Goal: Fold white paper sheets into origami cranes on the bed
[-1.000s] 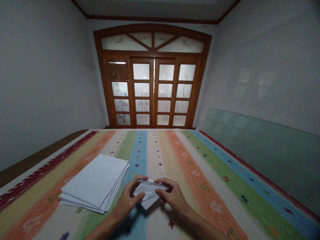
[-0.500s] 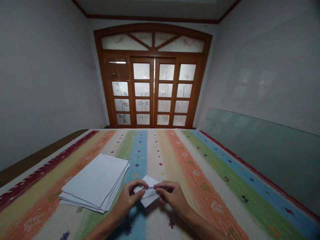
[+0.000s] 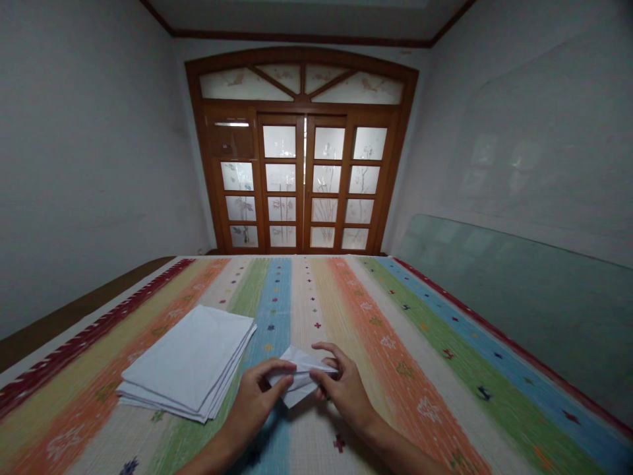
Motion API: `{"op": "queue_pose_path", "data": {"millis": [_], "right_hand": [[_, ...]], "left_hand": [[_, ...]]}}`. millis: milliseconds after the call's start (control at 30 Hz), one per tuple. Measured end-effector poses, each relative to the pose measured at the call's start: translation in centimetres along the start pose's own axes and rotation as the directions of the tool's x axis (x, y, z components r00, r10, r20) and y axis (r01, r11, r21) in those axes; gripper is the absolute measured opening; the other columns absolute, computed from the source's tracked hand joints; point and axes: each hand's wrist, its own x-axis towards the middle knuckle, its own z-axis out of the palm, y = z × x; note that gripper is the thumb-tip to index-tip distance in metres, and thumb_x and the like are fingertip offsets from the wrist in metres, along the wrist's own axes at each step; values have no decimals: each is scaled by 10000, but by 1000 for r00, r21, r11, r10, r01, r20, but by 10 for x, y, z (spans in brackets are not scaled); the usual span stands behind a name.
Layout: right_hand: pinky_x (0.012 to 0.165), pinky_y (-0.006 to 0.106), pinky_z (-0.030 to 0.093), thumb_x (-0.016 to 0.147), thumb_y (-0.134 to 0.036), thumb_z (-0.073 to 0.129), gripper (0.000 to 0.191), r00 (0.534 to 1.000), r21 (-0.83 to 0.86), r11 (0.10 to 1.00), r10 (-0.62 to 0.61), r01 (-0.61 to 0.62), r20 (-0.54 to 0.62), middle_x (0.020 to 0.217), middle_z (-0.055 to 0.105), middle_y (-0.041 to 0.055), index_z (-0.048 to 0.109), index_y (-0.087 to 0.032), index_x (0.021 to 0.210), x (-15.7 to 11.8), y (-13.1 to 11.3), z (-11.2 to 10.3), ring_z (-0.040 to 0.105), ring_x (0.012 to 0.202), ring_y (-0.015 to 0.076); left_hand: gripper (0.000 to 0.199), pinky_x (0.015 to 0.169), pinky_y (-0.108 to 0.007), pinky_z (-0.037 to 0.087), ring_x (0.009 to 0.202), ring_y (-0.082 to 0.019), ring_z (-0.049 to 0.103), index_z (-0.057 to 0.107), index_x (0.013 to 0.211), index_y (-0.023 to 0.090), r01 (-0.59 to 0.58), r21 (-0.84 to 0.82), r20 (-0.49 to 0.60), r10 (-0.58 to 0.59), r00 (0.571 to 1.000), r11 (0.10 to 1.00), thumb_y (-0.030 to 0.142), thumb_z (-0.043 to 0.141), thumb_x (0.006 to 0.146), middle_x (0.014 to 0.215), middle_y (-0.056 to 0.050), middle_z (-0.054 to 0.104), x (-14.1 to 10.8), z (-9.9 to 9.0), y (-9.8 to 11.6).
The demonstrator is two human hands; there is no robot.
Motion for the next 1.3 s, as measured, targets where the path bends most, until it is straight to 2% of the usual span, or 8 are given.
{"op": "queue_pose_path", "data": {"millis": [200,300,400,567,767,900,1100,1300], "right_hand": [[456,236,467,709,-391,797,358,998,-40,997,63,-63,9,615,685,12,776,-135,959,-1,5,4,590,450,139],[467,241,463,703,-410,789,286,997,-64,995,76,-75,6,600,692,34,774,-131,765,0,8,4,603,471,150],[517,257,495,700,-393,785,252,998,-111,992,60,-59,10,619,717,48,770,-141,706,1,10,2,647,532,176],[629,274,535,724,-295,747,147,998,-207,976,-54,61,40,661,758,62,784,-158,687,5,12,-4,701,646,204],[656,265,563,787,-181,618,185,960,-365,887,-262,281,103,714,798,60,801,-187,759,6,16,-15,751,675,204],[757,293,585,793,-111,588,237,864,-447,740,-431,503,259,835,824,75,796,-198,869,7,24,-25,783,780,212],[792,314,574,811,-51,578,243,757,-512,560,-424,651,498,906,810,104,740,-191,924,9,28,-29,768,857,224],[778,307,545,800,-34,577,223,746,-560,496,-388,664,541,933,794,107,726,-179,881,8,24,-28,733,856,224]], "left_hand": [[233,689,-281,527,790,-239,699,720,898,199,-40,17,-129,42,991,999,349,764,727,861,-38,757,-5,9,-4],[404,718,-296,535,807,-242,708,673,1099,211,-46,7,-146,47,988,999,332,765,724,894,-31,759,-4,8,-4],[517,693,-294,525,745,-233,700,625,1219,199,-6,5,-107,7,994,1000,333,755,738,823,-10,748,-2,5,-3],[165,685,-287,497,747,-233,676,720,850,192,-59,162,-12,61,998,985,335,727,766,790,-22,741,1,-1,-4],[119,785,-306,522,825,-228,706,720,927,221,-219,329,111,193,975,918,223,680,815,870,-27,770,-1,-6,-9],[282,789,-303,531,865,-214,713,715,932,229,-416,435,221,353,909,799,66,523,804,888,-40,766,0,-14,-17],[357,740,-310,528,844,-223,667,680,907,202,-650,526,415,502,759,549,-40,453,774,870,-70,735,8,-19,-23],[261,795,-321,519,908,-232,647,662,921,199,-642,513,502,407,763,570,-2,562,787,955,-75,721,5,-18,-16]]}}
